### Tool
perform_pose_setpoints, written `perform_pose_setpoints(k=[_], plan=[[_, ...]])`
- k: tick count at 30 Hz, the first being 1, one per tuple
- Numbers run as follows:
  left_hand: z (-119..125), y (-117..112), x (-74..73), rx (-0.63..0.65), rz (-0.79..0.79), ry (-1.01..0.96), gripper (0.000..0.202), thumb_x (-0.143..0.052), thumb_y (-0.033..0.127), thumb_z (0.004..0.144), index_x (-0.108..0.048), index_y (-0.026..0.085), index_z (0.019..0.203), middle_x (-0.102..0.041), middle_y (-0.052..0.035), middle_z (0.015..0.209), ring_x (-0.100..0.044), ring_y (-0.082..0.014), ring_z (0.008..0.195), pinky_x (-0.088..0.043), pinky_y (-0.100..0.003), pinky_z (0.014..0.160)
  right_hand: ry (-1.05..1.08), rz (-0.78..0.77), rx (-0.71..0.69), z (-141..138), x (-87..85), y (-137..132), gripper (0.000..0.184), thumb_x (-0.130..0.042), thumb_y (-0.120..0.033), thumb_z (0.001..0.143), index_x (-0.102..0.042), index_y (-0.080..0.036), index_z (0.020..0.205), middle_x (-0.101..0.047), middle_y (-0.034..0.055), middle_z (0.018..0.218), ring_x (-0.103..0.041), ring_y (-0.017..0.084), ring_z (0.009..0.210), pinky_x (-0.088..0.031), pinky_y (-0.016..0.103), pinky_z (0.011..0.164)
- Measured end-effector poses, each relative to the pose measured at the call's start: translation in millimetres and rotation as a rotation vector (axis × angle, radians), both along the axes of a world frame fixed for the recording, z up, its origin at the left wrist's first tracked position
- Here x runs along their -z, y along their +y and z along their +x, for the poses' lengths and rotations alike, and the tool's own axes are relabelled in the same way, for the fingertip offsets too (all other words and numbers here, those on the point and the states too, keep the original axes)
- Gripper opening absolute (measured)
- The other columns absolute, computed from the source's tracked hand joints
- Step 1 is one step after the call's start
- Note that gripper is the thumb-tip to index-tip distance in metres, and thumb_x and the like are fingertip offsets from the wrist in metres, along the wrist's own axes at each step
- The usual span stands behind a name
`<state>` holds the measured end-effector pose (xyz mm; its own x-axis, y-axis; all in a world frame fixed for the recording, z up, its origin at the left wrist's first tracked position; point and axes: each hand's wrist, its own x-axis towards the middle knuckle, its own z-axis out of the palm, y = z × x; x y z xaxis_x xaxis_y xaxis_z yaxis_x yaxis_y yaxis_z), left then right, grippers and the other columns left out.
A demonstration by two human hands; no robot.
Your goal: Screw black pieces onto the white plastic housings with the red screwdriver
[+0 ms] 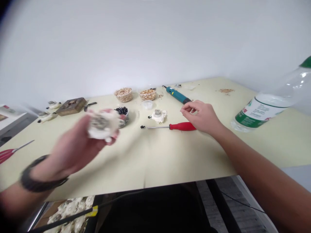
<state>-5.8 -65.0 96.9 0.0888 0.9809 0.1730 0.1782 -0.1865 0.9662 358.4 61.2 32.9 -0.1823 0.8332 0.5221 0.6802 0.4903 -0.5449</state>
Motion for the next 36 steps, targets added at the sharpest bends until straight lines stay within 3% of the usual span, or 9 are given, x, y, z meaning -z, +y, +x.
perform_pose_setpoints(k=[2,4,8,12,15,20,28,32,36], plan=[[23.3,12.2,13.2,0.156,-0.219,-0.15,0.051,-0.038,0.056,0.113,-0.065,0.014,0.124,-0.076,-0.0153,0.113,-0.07,-0.017,0.074,-0.059,-0.03,0.061,-0.007,-0.032,-0.004,0.4,-0.5,0.9,0.017,-0.069,-0.042,0.09,-0.077,-0.028,0.087,-0.075,0.0054,0.096,-0.069,0.027,0.086,-0.056,0.043,0.083],[37.3,26.1,31.7,0.188,-0.39,-0.294,0.044,-0.047,0.057,0.111,-0.062,0.017,0.123,-0.076,-0.0138,0.114,-0.068,-0.0145,0.068,-0.057,-0.028,0.059,-0.014,-0.062,-0.026,-0.7,-1.0,1.0,0.019,-0.069,-0.044,0.089,-0.077,-0.027,0.086,-0.074,0.0056,0.096,-0.07,0.026,0.086,-0.056,0.042,0.082],[36.7,43.4,63.0,0.216,-0.463,-0.399,0.048,-0.06,0.061,0.105,-0.061,0.016,0.12,-0.075,-0.0122,0.109,-0.069,-0.0148,0.066,-0.053,-0.025,0.056,-0.012,-0.087,-0.061,-4.7,-0.7,1.3,0.023,-0.067,-0.046,0.087,-0.079,-0.026,0.086,-0.074,0.0073,0.096,-0.07,0.028,0.088,-0.057,0.043,0.078],[26.4,43.2,73.0,0.297,-0.452,-0.443,0.056,-0.09,0.04,0.087,-0.056,0.021,0.127,-0.073,-0.0063,0.113,-0.076,-0.0197,0.09,-0.06,-0.03,0.08,-0.024,-0.06,-0.079,-4.9,-0.2,2.2,0.022,-0.066,-0.044,0.086,-0.08,-0.026,0.085,-0.075,0.0083,0.096,-0.069,0.03,0.09,-0.058,0.046,0.081],[24.6,42.9,76.5,0.294,-0.367,-0.318,0.061,-0.092,0.026,0.084,-0.05,0.024,0.128,-0.07,-0.0045,0.117,-0.073,-0.0201,0.103,-0.057,-0.032,0.092,-0.031,-0.077,-0.067,-4.0,-1.8,1.5,0.022,-0.067,-0.044,0.085,-0.08,-0.026,0.086,-0.075,0.0087,0.097,-0.069,0.03,0.089,-0.058,0.047,0.081],[24.8,47.0,87.5,0.272,-0.073,-0.024,0.058,-0.091,0.029,0.082,-0.05,0.023,0.123,-0.064,-0.0032,0.113,-0.061,-0.0153,0.092,-0.05,-0.027,0.078,-0.028,-0.064,-0.074,-4.7,-4.1,0.1,0.022,-0.066,-0.044,0.086,-0.079,-0.026,0.085,-0.076,0.0082,0.097,-0.069,0.029,0.087,-0.058,0.048,0.084],[21.9,47.3,84.3,0.07,0.102,0.565,0.044,-0.085,0.055,0.083,-0.06,0.021,0.096,-0.06,-0.0035,0.094,-0.052,-0.0227,0.089,-0.042,-0.035,0.079,-0.018,-0.097,-0.049,-2.4,-2.8,2.6,0.023,-0.067,-0.044,0.085,-0.08,-0.025,0.087,-0.074,0.0088,0.098,-0.069,0.027,0.083,-0.059,0.047,0.081],[15.6,56.2,83.8,0.003,0.273,0.493,0.039,-0.051,0.051,0.107,-0.06,0.021,0.085,-0.062,-0.0056,0.095,-0.056,-0.0241,0.095,-0.044,-0.04,0.09,-0.022,-0.104,-0.053,-1.8,-3.5,2.5,0.023,-0.067,-0.044,0.084,-0.08,-0.025,0.087,-0.075,0.0088,0.099,-0.069,0.028,0.084,-0.058,0.047,0.081],[9.7,71.1,94.9,-0.076,0.292,0.425,0.027,-0.048,0.037,0.109,-0.07,0.021,0.107,-0.073,-0.0061,0.108,-0.064,-0.0222,0.097,-0.048,-0.037,0.087,-0.01,-0.12,-0.054,-3.0,-4.3,1.6,0.024,-0.067,-0.045,0.083,-0.08,-0.025,0.087,-0.075,0.0083,0.1,-0.069,0.027,0.085,-0.058,0.046,0.083]])
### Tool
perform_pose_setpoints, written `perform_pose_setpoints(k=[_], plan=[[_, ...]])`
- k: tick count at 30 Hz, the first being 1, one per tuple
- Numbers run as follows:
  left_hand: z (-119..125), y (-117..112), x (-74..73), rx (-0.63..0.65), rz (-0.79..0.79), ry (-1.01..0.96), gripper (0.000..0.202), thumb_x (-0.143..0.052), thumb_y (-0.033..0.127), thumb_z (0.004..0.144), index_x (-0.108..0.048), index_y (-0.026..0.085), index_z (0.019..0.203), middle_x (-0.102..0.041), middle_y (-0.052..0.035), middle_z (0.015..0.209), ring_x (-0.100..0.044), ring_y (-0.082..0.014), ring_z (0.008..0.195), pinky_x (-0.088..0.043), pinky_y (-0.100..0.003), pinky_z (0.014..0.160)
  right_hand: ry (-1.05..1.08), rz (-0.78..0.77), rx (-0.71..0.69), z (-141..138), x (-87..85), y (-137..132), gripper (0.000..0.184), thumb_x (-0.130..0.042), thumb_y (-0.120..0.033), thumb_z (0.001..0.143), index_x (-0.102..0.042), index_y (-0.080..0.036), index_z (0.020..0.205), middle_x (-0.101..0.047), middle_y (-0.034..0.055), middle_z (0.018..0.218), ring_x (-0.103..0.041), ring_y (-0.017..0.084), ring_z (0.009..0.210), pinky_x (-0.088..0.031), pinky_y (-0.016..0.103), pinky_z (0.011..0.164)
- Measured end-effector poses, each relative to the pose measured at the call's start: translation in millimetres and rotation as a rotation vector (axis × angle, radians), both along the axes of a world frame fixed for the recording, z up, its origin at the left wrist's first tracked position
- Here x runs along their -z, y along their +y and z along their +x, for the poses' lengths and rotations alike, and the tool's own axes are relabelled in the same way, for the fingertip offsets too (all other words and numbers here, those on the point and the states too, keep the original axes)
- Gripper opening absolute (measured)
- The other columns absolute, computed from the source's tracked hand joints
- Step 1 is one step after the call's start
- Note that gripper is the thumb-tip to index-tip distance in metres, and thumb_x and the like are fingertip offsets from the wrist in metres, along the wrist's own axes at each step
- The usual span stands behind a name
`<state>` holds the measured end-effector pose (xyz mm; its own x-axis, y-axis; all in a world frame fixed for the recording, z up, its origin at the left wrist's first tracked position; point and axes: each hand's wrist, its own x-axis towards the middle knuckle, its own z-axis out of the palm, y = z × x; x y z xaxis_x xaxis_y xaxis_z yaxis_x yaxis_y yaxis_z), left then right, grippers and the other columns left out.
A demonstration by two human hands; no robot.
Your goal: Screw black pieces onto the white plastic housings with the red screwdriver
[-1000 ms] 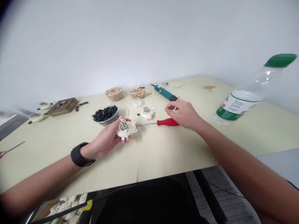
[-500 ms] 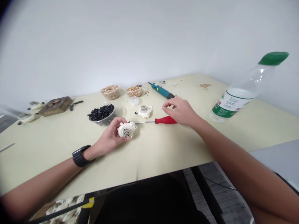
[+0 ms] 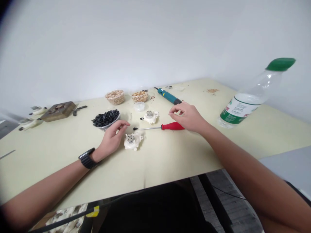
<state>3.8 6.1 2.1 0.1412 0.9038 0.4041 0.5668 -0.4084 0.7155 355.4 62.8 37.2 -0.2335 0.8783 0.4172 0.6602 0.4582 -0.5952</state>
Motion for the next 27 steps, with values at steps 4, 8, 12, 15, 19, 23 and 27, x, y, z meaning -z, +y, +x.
perform_pose_setpoints(k=[4,8,12,15,19,23,27], plan=[[-2.0,12.8,10.1,0.069,0.02,0.099,0.03,-0.053,0.027,0.106,-0.074,0.022,0.127,-0.077,-0.0081,0.129,-0.069,-0.0243,0.111,-0.052,-0.039,0.096,0.011,-0.002,-0.004,-1.0,-0.2,-0.8,0.025,-0.067,-0.045,0.082,-0.08,-0.025,0.087,-0.075,0.0081,0.1,-0.069,0.026,0.084,-0.058,0.045,0.083],[-0.4,18.5,11.6,0.164,0.06,0.248,0.028,-0.058,0.021,0.103,-0.079,0.023,0.121,-0.079,-0.0082,0.129,-0.069,-0.0268,0.115,-0.052,-0.044,0.103,0.0,-0.003,-0.014,-1.3,0.0,-0.7,0.025,-0.067,-0.046,0.083,-0.08,-0.024,0.086,-0.075,0.0083,0.099,-0.069,0.027,0.085,-0.058,0.046,0.084],[1.5,17.2,10.4,0.105,0.035,0.271,0.018,-0.065,0.015,0.097,-0.08,0.021,0.106,-0.08,-0.008,0.108,-0.069,-0.0246,0.098,-0.054,-0.04,0.091,-0.002,0.001,-0.015,-1.3,-0.3,-0.6,0.025,-0.067,-0.046,0.083,-0.08,-0.025,0.086,-0.075,0.0083,0.099,-0.069,0.027,0.085,-0.058,0.046,0.084],[2.1,15.2,9.4,0.075,0.023,0.247,0.016,-0.064,0.012,0.094,-0.076,0.02,0.098,-0.076,-0.0068,0.098,-0.066,-0.0225,0.091,-0.053,-0.037,0.085,0.004,0.008,-0.015,-0.9,-0.7,-0.7,0.024,-0.067,-0.046,0.083,-0.08,-0.025,0.087,-0.075,0.008,0.1,-0.069,0.027,0.085,-0.059,0.046,0.084],[2.6,13.6,6.8,0.044,0.046,0.139,0.012,-0.059,0.014,0.095,-0.069,0.02,0.095,-0.074,-0.0064,0.096,-0.065,-0.0213,0.089,-0.052,-0.037,0.084,0.008,0.006,-0.007,0.6,-0.4,-0.4,0.022,-0.068,-0.045,0.083,-0.08,-0.026,0.087,-0.075,0.0074,0.101,-0.069,0.026,0.083,-0.059,0.046,0.083],[4.6,9.5,2.7,0.044,0.034,-0.155,0.008,-0.059,0.027,0.1,-0.063,0.021,0.103,-0.075,-0.0087,0.108,-0.069,-0.0216,0.1,-0.055,-0.038,0.09,0.012,0.036,-0.028,0.2,0.5,-1.3,0.021,-0.068,-0.044,0.086,-0.078,-0.025,0.087,-0.077,0.0071,0.099,-0.069,0.026,0.084,-0.059,0.046,0.082],[7.2,1.2,-3.4,0.056,0.045,-0.34,0.022,-0.073,0.035,0.096,-0.063,0.022,0.111,-0.074,-0.008,0.108,-0.071,-0.0213,0.101,-0.056,-0.035,0.089,-0.02,0.126,-0.087,-11.9,-7.6,-10.5,0.02,-0.066,-0.042,0.094,-0.076,-0.026,0.091,-0.078,0.0072,0.099,-0.068,0.029,0.093,-0.056,0.043,0.077]])
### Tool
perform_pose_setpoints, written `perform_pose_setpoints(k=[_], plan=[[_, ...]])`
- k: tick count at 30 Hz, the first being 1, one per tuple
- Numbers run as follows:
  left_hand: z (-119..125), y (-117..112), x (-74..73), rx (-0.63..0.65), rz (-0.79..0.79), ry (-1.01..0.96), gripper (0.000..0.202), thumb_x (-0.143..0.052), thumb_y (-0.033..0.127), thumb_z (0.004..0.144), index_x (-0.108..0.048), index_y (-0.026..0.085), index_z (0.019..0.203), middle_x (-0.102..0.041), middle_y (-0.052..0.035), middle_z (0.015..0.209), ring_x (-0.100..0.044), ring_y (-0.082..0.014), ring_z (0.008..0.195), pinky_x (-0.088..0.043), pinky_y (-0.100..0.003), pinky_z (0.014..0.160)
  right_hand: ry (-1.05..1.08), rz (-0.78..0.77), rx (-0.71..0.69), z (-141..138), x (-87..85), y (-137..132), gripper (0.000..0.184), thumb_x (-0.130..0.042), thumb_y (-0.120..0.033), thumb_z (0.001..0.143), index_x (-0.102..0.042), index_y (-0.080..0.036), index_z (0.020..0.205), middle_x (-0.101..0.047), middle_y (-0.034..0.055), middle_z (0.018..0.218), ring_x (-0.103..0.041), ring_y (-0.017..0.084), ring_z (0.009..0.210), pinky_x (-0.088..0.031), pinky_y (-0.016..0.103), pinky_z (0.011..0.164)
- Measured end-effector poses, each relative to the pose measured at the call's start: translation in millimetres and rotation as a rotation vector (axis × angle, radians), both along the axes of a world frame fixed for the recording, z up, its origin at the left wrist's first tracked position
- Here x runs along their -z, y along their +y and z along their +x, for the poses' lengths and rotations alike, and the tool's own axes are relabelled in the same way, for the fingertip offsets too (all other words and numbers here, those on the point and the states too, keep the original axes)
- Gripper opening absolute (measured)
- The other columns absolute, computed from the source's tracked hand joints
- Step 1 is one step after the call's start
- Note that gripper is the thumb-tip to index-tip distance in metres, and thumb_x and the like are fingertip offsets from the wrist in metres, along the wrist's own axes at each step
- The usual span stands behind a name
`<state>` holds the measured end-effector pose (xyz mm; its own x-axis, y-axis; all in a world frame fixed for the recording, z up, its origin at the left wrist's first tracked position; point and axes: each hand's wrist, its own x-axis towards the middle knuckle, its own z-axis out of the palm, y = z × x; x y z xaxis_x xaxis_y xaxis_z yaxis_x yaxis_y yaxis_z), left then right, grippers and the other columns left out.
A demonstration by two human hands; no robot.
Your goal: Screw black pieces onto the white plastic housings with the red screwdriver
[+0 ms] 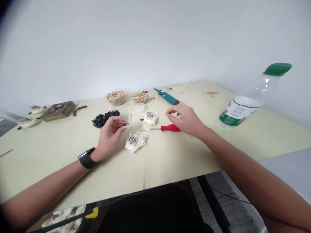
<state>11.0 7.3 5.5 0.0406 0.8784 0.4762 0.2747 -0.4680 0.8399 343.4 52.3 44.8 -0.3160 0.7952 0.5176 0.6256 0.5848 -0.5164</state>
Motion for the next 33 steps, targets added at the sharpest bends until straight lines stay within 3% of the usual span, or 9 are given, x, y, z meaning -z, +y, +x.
perform_pose_setpoints(k=[7,9,11,15,21,26,31,33], plan=[[6.3,-12.1,-8.9,-0.011,0.091,0.08,0.007,-0.078,0.027,0.095,-0.078,0.023,0.101,-0.075,-0.0042,0.098,-0.067,-0.0188,0.087,-0.053,-0.035,0.085,-0.058,0.014,-0.376,-57.4,-29.3,-23.4,0.013,-0.067,-0.034,0.099,-0.076,-0.025,0.096,-0.079,0.0039,0.098,-0.07,0.024,0.093,-0.054,0.038,0.081],[8.3,-14.7,-10.3,0.001,0.141,0.083,0.006,-0.08,0.026,0.094,-0.079,0.023,0.099,-0.075,-0.004,0.097,-0.066,-0.0182,0.086,-0.053,-0.034,0.083,-0.066,-0.062,-0.428,-74.3,-28.1,-24.5,0.014,-0.069,-0.035,0.099,-0.076,-0.024,0.104,-0.079,0.0045,0.1,-0.071,0.024,0.093,-0.055,0.038,0.081],[9.1,-17.0,-11.1,0.005,0.19,0.098,0.007,-0.082,0.03,0.094,-0.08,0.023,0.097,-0.075,-0.0044,0.096,-0.064,-0.0175,0.083,-0.054,-0.033,0.079,0.038,-0.182,-0.475,-87.9,-22.2,-24.8,0.027,-0.073,-0.039,0.097,-0.073,-0.024,0.12,-0.08,0.006,0.111,-0.073,0.024,0.1,-0.057,0.038,0.081],[9.2,-21.0,-10.2,0.002,0.2,0.108,0.017,-0.082,0.039,0.094,-0.081,0.023,0.098,-0.075,-0.005,0.092,-0.061,-0.0162,0.075,-0.053,-0.031,0.073,0.297,-0.473,-0.579,-103.3,-7.1,-28.9,0.026,-0.078,-0.042,0.094,-0.073,-0.024,0.112,-0.081,0.0055,0.11,-0.078,0.025,0.102,-0.063,0.038,0.086],[16.2,-24.8,-3.9,0.01,0.152,0.091,0.022,-0.083,0.039,0.093,-0.074,0.022,0.104,-0.073,-0.002,0.088,-0.062,-0.0156,0.074,-0.052,-0.032,0.075,0.482,-0.595,-0.543,-107.8,5.1,-36.0,0.024,-0.088,-0.036,0.085,-0.077,-0.023,0.102,-0.082,0.0044,0.098,-0.079,0.025,0.096,-0.064,0.037,0.084],[8.8,-21.4,-7.9,0.023,0.172,0.196,0.052,-0.082,0.054,0.091,-0.062,0.022,0.126,-0.072,-0.0067,0.109,-0.064,-0.0188,0.087,-0.053,-0.034,0.082,0.435,-0.413,-0.472,-105.6,5.9,-33.4,0.014,-0.082,-0.036,0.092,-0.078,-0.024,0.097,-0.078,0.0034,0.097,-0.076,0.022,0.092,-0.064,0.035,0.078],[-9.0,-17.8,-20.7,0.39,0.196,0.638,0.05,-0.076,0.059,0.094,-0.065,0.023,0.127,-0.068,-0.0136,0.135,-0.06,-0.0321,0.124,-0.046,-0.047,0.111,0.525,-0.294,-0.302,-89.5,4.1,-18.9,0.02,-0.081,-0.04,0.093,-0.073,-0.023,0.099,-0.076,0.0053,0.1,-0.074,0.023,0.092,-0.065,0.037,0.079],[-11.0,-16.1,-21.1,0.464,0.154,0.728,0.049,-0.074,0.058,0.097,-0.065,0.023,0.131,-0.068,-0.0147,0.138,-0.059,-0.0336,0.127,-0.045,-0.048,0.114,0.529,-0.272,-0.248,-82.0,2.2,-11.8,0.023,-0.081,-0.042,0.091,-0.071,-0.022,0.097,-0.074,0.0059,0.095,-0.073,0.023,0.089,-0.065,0.038,0.076]])
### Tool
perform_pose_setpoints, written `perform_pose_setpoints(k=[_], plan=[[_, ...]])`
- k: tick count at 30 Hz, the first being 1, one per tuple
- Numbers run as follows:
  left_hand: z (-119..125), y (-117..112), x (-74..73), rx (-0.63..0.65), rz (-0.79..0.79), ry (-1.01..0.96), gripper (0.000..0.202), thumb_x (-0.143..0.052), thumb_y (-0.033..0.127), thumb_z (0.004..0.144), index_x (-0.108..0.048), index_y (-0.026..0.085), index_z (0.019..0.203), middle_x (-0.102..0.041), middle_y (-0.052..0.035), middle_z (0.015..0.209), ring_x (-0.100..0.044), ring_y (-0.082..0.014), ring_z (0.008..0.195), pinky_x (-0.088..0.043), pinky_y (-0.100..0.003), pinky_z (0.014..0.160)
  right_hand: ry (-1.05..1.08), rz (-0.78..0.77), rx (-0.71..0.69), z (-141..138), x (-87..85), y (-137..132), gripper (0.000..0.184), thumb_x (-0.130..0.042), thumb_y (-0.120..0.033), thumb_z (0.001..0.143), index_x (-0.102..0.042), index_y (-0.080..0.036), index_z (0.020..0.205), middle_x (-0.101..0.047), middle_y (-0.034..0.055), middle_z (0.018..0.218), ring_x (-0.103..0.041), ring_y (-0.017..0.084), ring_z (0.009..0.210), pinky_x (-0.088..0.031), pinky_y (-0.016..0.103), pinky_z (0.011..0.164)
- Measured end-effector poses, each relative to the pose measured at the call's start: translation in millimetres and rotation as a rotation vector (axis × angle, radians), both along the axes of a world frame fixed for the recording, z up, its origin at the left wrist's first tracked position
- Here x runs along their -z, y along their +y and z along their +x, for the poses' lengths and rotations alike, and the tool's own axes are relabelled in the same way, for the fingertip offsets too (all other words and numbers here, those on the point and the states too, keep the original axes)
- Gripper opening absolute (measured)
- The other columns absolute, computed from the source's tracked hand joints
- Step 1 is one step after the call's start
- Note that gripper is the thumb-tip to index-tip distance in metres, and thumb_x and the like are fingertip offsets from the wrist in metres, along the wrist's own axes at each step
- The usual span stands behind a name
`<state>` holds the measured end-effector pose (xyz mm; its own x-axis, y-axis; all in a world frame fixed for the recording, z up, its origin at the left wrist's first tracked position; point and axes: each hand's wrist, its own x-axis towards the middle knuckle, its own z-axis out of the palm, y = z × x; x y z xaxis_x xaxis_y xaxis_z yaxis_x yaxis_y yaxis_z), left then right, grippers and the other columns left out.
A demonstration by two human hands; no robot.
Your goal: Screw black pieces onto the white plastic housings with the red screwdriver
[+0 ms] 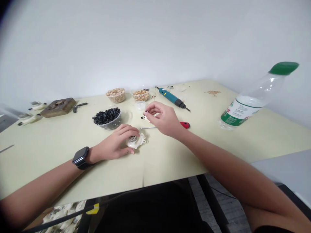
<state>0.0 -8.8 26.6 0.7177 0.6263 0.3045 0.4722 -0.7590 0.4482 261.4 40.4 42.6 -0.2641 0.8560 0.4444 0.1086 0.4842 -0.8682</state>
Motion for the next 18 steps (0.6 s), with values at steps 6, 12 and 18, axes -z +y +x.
perform_pose_setpoints(k=[6,12,18], plan=[[2.0,5.9,11.2,-0.305,0.122,0.077,0.063,-0.067,0.067,0.097,-0.064,0.019,0.138,-0.069,-0.0167,0.125,-0.061,-0.034,0.11,-0.051,-0.051,0.102,-0.082,0.011,0.049,8.3,4.3,13.8,0.026,-0.079,-0.047,0.092,-0.073,-0.023,0.099,-0.072,0.0065,0.096,-0.07,0.024,0.088,-0.064,0.036,0.07],[0.1,6.2,17.9,-0.351,0.232,0.112,0.066,-0.064,0.05,0.102,-0.048,0.017,0.157,-0.06,-0.0191,0.142,-0.055,-0.0368,0.125,-0.048,-0.056,0.112,-0.151,-0.017,-0.042,2.6,14.5,12.6,0.028,-0.071,-0.049,0.099,-0.077,-0.025,0.111,-0.073,0.0046,0.101,-0.066,0.021,0.083,-0.064,0.033,0.066],[-2.7,11.8,23.2,-0.376,0.275,0.109,0.054,-0.064,0.049,0.104,-0.06,0.016,0.145,-0.062,-0.0204,0.137,-0.056,-0.0369,0.122,-0.051,-0.057,0.109,-0.214,-0.047,-0.069,2.1,19.7,13.5,0.023,-0.069,-0.044,0.1,-0.077,-0.025,0.112,-0.071,0.0024,0.097,-0.064,0.016,0.068,-0.062,0.032,0.063]])
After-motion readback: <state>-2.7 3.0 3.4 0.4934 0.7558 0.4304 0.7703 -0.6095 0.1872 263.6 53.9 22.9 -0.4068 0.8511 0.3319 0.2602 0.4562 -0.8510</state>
